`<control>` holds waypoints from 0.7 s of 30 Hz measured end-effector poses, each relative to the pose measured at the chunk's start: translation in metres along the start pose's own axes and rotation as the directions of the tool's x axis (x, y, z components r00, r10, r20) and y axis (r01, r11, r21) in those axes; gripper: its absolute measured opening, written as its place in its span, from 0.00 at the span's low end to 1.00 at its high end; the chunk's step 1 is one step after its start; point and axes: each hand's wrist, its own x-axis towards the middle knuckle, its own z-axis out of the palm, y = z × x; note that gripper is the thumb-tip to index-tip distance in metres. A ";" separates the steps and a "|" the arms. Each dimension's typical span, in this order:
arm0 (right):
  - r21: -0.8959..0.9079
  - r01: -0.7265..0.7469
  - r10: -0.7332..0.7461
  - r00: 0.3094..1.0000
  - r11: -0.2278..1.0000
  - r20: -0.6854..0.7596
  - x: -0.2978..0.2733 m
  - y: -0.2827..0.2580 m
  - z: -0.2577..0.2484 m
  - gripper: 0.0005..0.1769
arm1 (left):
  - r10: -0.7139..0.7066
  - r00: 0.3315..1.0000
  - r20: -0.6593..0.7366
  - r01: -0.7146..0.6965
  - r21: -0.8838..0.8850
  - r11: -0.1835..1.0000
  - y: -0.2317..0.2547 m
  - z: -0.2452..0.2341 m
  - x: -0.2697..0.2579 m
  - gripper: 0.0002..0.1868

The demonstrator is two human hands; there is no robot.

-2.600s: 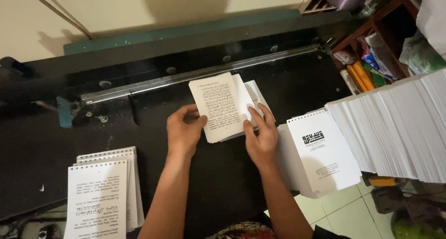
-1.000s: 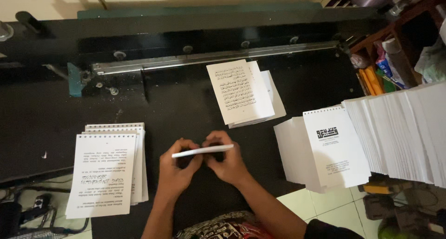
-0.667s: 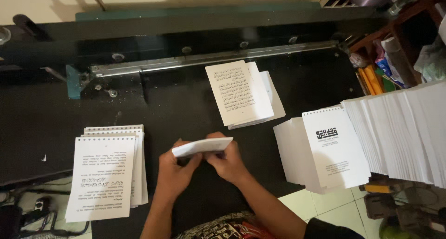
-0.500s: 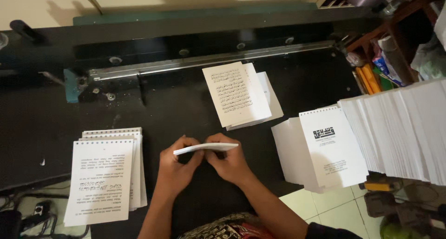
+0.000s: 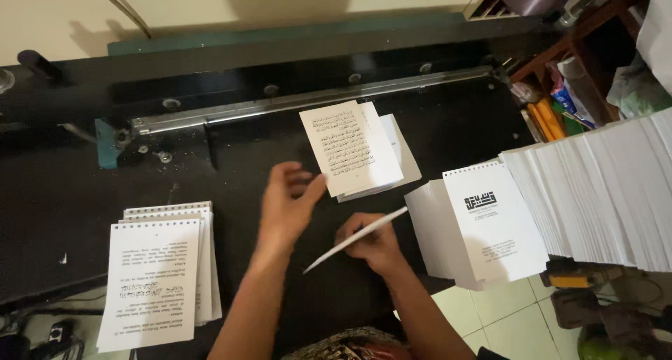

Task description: The person assembles spiral-bound notebooks by hand. They pick up a stack of printed pages and a cover sheet, align them, and place them into a binding machine to secure the spiral binding. The finished notebooks are then stacked on the table.

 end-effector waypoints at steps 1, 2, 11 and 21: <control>0.013 -0.023 0.023 1.000 1.000 -0.006 -0.006 0.016 -0.011 0.11 | -0.010 1.000 -0.002 0.010 0.031 0.999 -0.004 0.007 0.008 0.35; 0.027 -0.043 0.043 0.999 0.999 -0.013 -0.011 0.033 -0.022 0.13 | -0.018 1.000 -0.003 0.018 0.063 0.998 -0.008 0.015 0.017 0.39; 0.193 -0.037 0.064 0.989 0.980 -0.136 -0.009 0.034 -0.031 0.23 | 0.246 0.969 -0.026 -0.241 0.124 0.963 -0.007 0.002 0.010 0.18; 0.328 -0.218 0.252 0.965 0.919 -0.066 -0.023 0.062 0.003 0.29 | 0.207 0.977 0.049 -0.213 0.228 0.950 -0.052 -0.081 -0.068 0.08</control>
